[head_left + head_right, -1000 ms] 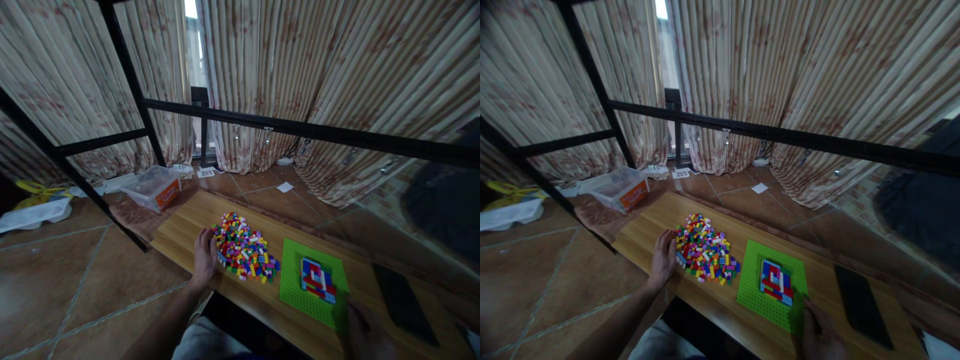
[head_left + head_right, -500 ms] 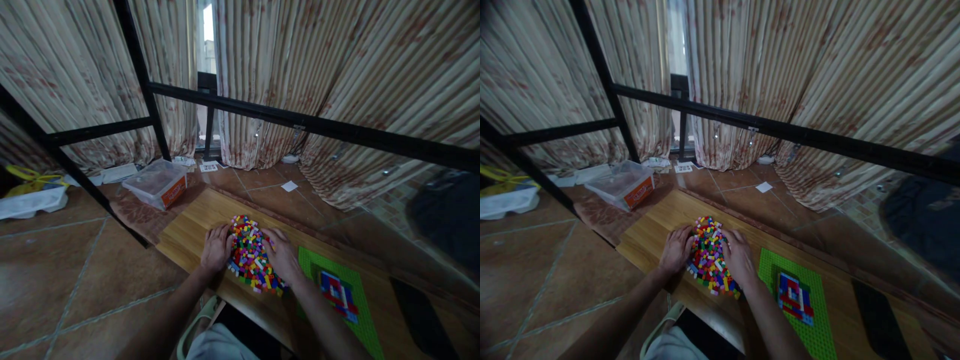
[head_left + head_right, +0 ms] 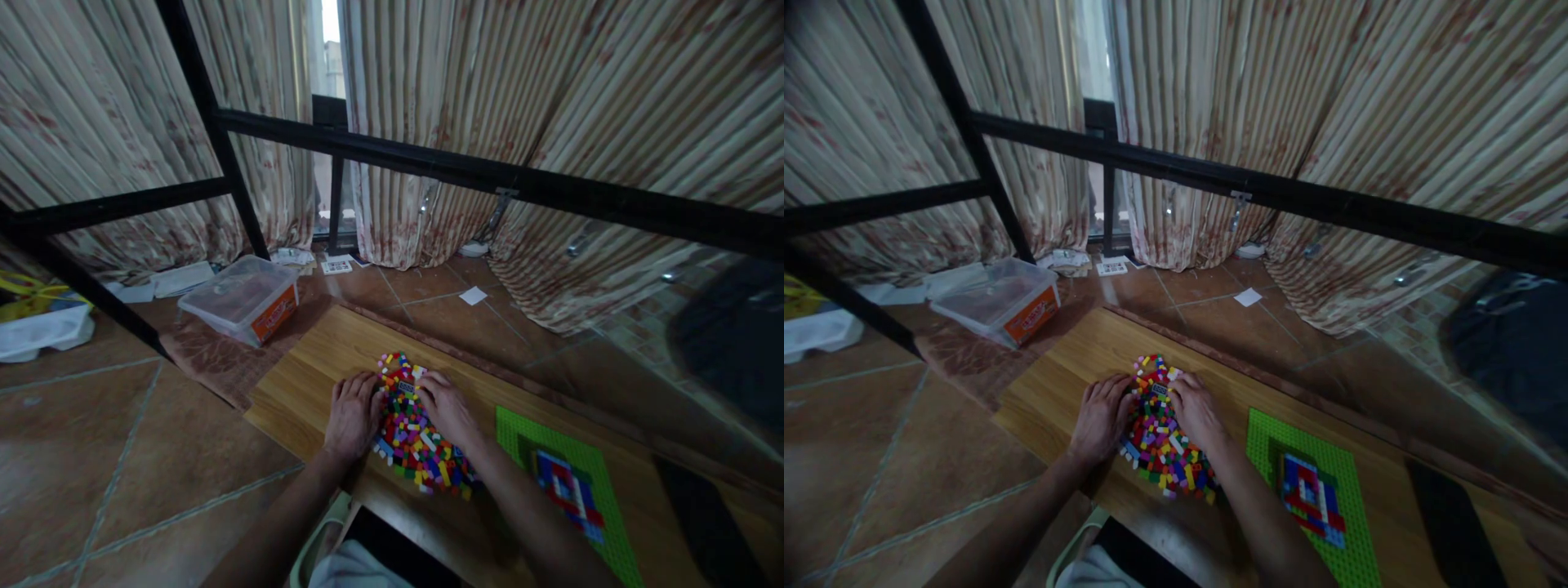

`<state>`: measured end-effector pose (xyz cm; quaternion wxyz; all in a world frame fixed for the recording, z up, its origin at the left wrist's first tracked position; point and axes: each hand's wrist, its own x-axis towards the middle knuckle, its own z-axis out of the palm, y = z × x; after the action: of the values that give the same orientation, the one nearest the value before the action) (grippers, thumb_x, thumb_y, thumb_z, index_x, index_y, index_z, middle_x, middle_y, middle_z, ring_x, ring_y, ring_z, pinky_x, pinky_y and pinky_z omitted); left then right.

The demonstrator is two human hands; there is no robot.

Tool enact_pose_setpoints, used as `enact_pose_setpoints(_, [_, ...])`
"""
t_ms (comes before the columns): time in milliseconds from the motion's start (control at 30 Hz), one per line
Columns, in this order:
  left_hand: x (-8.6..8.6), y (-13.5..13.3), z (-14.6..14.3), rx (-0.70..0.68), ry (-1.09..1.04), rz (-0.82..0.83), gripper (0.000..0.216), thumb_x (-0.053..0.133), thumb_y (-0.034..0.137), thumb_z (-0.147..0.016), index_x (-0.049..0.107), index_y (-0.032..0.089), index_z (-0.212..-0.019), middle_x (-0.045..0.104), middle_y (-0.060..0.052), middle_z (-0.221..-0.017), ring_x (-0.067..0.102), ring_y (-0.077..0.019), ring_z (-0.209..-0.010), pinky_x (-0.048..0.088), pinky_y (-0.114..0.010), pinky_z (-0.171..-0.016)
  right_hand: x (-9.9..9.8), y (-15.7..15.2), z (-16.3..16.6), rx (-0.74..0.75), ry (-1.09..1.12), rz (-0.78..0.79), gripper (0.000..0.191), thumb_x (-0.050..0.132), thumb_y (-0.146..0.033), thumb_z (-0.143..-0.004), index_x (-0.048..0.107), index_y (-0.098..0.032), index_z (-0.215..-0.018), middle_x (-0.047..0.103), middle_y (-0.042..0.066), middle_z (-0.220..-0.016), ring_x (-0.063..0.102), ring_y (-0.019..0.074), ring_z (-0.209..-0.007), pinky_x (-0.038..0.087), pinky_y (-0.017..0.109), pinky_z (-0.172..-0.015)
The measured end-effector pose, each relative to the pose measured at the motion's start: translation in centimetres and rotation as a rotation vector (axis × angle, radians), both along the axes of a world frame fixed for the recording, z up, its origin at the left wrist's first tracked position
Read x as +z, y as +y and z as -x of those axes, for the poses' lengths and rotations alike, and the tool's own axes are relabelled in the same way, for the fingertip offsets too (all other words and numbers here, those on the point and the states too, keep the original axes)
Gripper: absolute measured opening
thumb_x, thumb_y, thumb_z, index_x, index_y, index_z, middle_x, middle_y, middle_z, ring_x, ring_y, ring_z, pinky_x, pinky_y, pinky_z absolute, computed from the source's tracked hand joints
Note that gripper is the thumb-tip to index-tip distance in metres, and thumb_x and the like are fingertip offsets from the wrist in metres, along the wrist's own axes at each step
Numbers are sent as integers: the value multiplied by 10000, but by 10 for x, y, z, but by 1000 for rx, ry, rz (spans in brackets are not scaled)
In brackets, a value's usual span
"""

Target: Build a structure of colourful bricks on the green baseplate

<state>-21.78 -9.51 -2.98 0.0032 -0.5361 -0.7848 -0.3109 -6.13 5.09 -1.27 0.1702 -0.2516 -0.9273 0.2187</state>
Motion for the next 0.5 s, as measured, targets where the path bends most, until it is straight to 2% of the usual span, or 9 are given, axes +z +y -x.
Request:
enact_pose_setpoints(100, [1, 0, 1, -12, -3, -2, 346, 384, 363, -973, 587, 233, -1221, 632, -84, -1259, 532, -240, -1198, 374, -466, -1050, 4, -6, -23, -6, -1, 43, 218, 470, -167, -921, 673, -218, -984, 635, 50, -1049, 590, 182, -995, 465, 340, -917])
enact_pose_setpoints(200, [1, 1, 2, -1, -2, -6, 339, 389, 369, -969, 602, 235, -1196, 635, -85, -1255, 534, -246, -1200, 376, -461, -1043, 10, -11, -28, -9, -13, 57, 195, 518, -181, -892, 681, -226, -991, 640, 47, -1058, 593, 189, -1001, 466, 345, -912])
enact_pose_setpoints(367, [0, 2, 3, 3, 2, -7, 331, 378, 360, -971, 601, 231, -1180, 648, -81, -1239, 554, -238, -1181, 392, -444, -1018, 16, -16, 9, -99, -50, -47, 161, 563, -251, -884, 692, -225, -978, 643, 72, -1033, 555, 237, -1039, 435, 388, -947])
enact_pose_setpoints(500, [0, 3, 4, 3, 21, -12, 337, 361, 349, -972, 608, 229, -1167, 667, -81, -1203, 576, -238, -1145, 411, -435, -989, 14, -21, 36, -198, -151, -47, 123, 592, -223, -846, 704, -193, -889, 632, 103, -973, 540, 266, -1023, 424, 406, -944])
